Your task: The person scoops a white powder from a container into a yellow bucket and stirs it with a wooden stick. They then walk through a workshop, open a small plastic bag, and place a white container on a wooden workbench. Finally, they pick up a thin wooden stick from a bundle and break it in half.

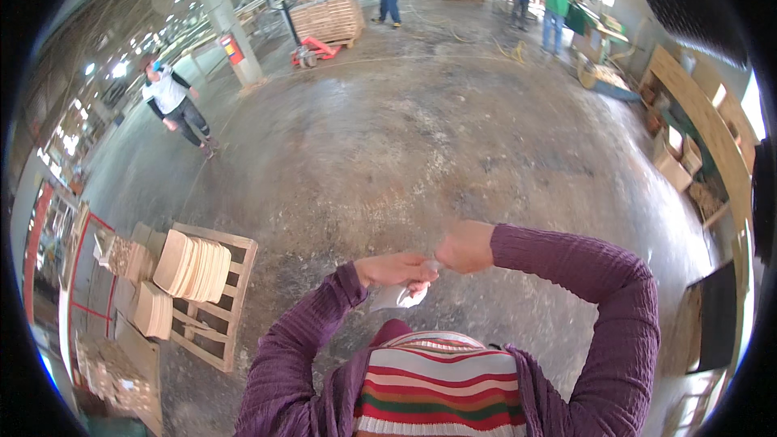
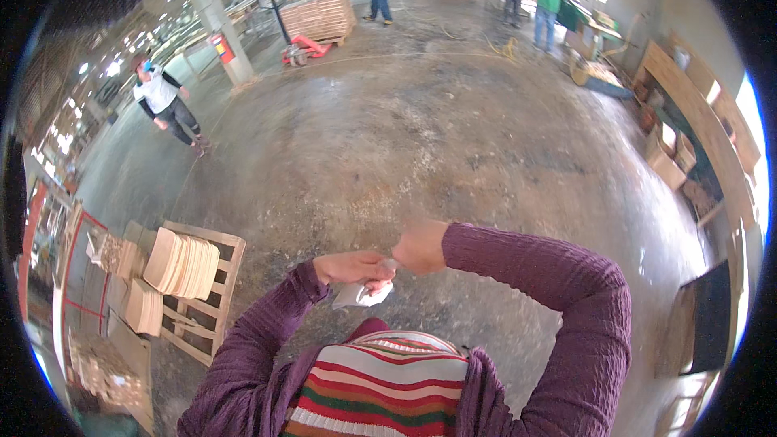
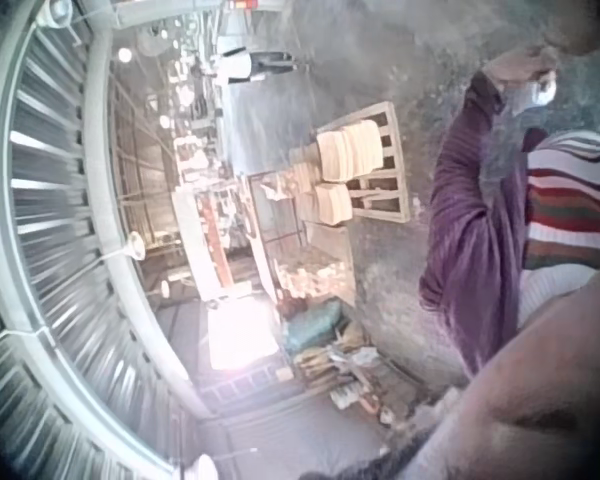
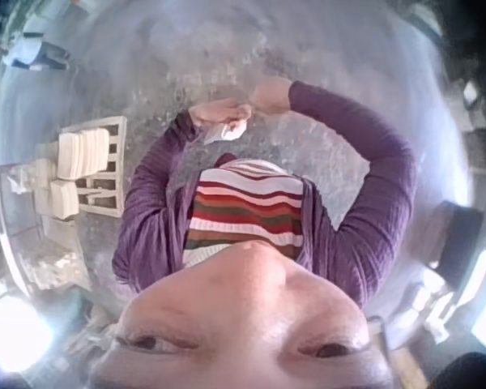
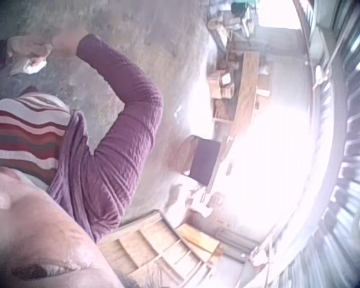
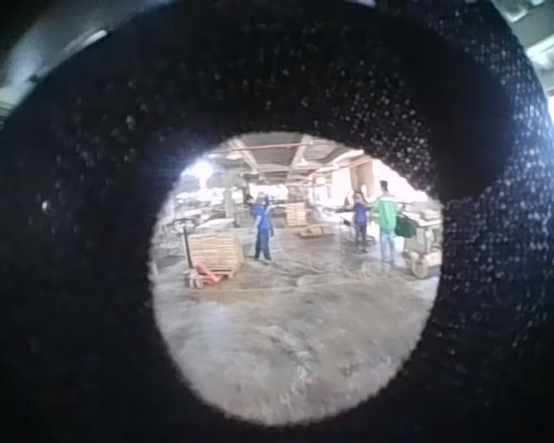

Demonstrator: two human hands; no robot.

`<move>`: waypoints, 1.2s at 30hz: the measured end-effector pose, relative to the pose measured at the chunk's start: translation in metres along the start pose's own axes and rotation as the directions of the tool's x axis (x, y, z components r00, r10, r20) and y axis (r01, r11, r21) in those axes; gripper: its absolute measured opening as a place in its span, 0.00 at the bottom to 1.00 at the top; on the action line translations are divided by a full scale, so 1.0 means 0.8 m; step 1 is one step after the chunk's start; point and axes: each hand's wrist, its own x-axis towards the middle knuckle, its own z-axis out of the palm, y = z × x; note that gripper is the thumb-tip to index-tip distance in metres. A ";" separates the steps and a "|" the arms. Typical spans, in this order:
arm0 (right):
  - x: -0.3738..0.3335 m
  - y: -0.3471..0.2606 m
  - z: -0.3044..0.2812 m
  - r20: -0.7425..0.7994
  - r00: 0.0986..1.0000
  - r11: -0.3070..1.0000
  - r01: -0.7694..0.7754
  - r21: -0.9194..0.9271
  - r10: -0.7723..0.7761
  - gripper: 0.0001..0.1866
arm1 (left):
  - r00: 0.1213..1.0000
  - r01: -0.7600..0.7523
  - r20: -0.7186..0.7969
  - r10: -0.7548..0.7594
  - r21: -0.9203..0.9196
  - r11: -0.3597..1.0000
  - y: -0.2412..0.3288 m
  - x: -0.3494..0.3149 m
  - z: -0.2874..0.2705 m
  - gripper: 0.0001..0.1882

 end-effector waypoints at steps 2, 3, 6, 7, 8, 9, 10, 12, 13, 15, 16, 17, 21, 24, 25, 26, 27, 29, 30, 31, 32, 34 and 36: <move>0.012 0.054 -0.019 0.018 0.994 0.963 0.101 0.249 -0.109 0.17 | 0.996 -0.086 0.011 0.085 0.099 0.991 0.017 0.011 -0.039 0.14; 0.018 0.083 -0.029 0.024 0.987 0.905 0.137 0.403 -0.160 0.18 | 0.990 -0.138 -0.008 0.140 0.103 0.985 0.025 0.020 -0.060 0.14; 0.049 0.165 -0.039 0.015 0.975 0.584 0.121 0.803 -0.222 0.21 | 0.962 -0.262 -0.056 0.268 0.099 0.960 0.050 0.047 -0.124 0.15; 0.061 0.191 -0.043 0.016 0.974 0.441 0.087 0.893 -0.225 0.22 | 0.957 -0.252 -0.102 0.272 0.176 0.952 0.061 0.057 -0.152 0.15; 0.072 0.216 -0.046 -0.014 0.987 0.352 0.070 0.933 -0.161 0.22 | 0.950 -0.237 -0.144 0.278 0.252 0.938 0.073 0.067 -0.180 0.15; 0.084 0.241 -0.049 -0.037 0.995 0.258 0.059 0.964 -0.091 0.22 | 0.940 -0.218 -0.182 0.287 0.325 0.920 0.084 0.078 -0.208 0.15; 0.094 0.264 -0.053 -0.049 0.999 0.161 0.051 0.986 -0.020 0.21 | 0.920 -0.198 -0.221 0.324 0.452 0.870 0.095 0.089 -0.234 0.15; 0.108 0.320 -0.044 -0.121 0.986 0.069 0.114 0.991 0.111 0.21 | 0.866 -0.155 -0.258 0.428 0.676 0.720 0.118 0.126 -0.282 0.15; 0.115 0.351 -0.042 -0.168 0.970 0.035 0.164 0.986 0.177 0.20 | 0.864 -0.183 -0.238 0.443 0.672 0.717 0.131 0.146 -0.308 0.14; 0.125 0.406 -0.039 -0.194 0.922 0.144 0.153 0.978 0.334 0.21 | 0.872 -0.209 -0.211 0.442 0.656 0.725 0.148 0.183 -0.362 0.14; 0.129 0.432 -0.036 -0.206 0.887 0.190 0.138 0.972 0.413 0.21 | 0.879 -0.191 -0.185 0.439 0.706 0.682 0.154 0.204 -0.390 0.14; 0.137 0.456 -0.030 -0.209 0.856 0.283 0.077 0.956 0.472 0.21 | 0.889 -0.167 -0.164 0.428 0.753 0.637 0.157 0.223 -0.418 0.14; 0.178 0.557 -0.006 -0.220 0.684 0.390 -0.102 0.915 0.695 0.21 | 0.785 -0.155 -0.170 0.596 0.877 0.455 0.179 0.315 -0.536 0.12; 0.223 0.648 0.012 -0.170 0.605 0.181 0.044 0.983 0.778 0.21 | 0.731 -0.083 -0.327 0.599 0.829 0.553 0.229 0.393 -0.622 0.06; 0.239 0.677 0.015 -0.145 0.598 0.088 0.123 0.988 0.788 0.20 | 0.701 -0.080 -0.352 0.619 0.825 0.560 0.250 0.419 -0.649 0.04; 0.256 0.702 0.015 -0.139 0.607 -0.184 0.439 0.879 0.782 0.18 | 0.670 -0.087 -0.393 0.630 0.802 0.591 0.280 0.448 -0.671 0.02; 0.267 0.735 0.012 -0.161 0.703 -0.468 0.607 0.642 0.692 0.18 | 0.632 -0.114 -0.394 0.667 0.804 0.583 0.310 0.476 -0.691 0.02; 0.292 0.793 -0.012 -0.357 0.748 -0.763 0.633 0.128 0.560 0.21 | 0.560 -0.370 -0.397 0.727 0.665 0.649 0.368 0.524 -0.724 0.03; 0.297 0.830 -0.028 -0.434 0.744 -0.788 0.605 0.115 0.508 0.21 | 0.572 -0.412 -0.303 0.762 0.697 0.587 0.399 0.538 -0.745 0.04; 0.303 0.868 -0.046 -0.508 0.730 -0.810 0.578 0.102 0.457 0.21 | 0.647 -0.463 -0.228 0.728 0.641 0.612 0.429 0.550 -0.768 0.03; 0.309 0.900 -0.058 -0.567 0.716 -0.836 0.543 0.084 0.408 0.21 | 0.704 -0.487 -0.183 0.686 0.579 0.654 0.450 0.559 -0.793 0.03; 0.330 0.989 -0.089 -0.648 0.698 -0.782 0.572 0.249 0.304 0.16 | 0.779 -0.525 -0.115 0.616 0.418 0.742 0.491 0.575 -0.850 0.03; 0.352 1.068 -0.109 -0.535 0.784 -0.728 0.561 0.393 0.315 0.08 | 0.818 -0.543 -0.088 0.569 0.212 0.813 0.514 0.585 -0.912 0.02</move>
